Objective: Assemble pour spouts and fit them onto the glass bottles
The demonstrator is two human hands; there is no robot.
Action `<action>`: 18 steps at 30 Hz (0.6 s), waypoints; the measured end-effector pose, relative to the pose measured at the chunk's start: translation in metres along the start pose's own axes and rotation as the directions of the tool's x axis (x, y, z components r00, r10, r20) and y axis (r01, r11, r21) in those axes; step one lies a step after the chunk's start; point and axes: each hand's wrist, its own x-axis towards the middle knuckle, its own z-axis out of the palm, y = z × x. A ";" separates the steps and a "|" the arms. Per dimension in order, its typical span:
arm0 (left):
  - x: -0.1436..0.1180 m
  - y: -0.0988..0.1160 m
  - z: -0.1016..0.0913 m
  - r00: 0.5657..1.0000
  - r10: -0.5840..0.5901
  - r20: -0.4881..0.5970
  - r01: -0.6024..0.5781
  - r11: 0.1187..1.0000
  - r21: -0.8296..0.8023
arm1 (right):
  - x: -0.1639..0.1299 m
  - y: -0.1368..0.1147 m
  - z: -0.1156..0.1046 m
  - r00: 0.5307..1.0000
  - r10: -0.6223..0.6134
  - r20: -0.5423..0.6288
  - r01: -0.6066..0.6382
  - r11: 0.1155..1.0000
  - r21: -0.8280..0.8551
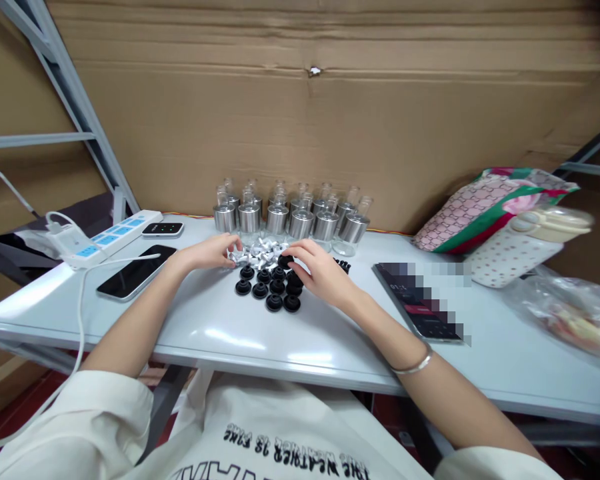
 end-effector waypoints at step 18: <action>0.001 0.018 0.006 0.957 0.191 -0.220 -0.180 0.981 0.067 | 0.001 -0.004 0.005 0.978 -0.050 0.205 0.044 0.999 0.032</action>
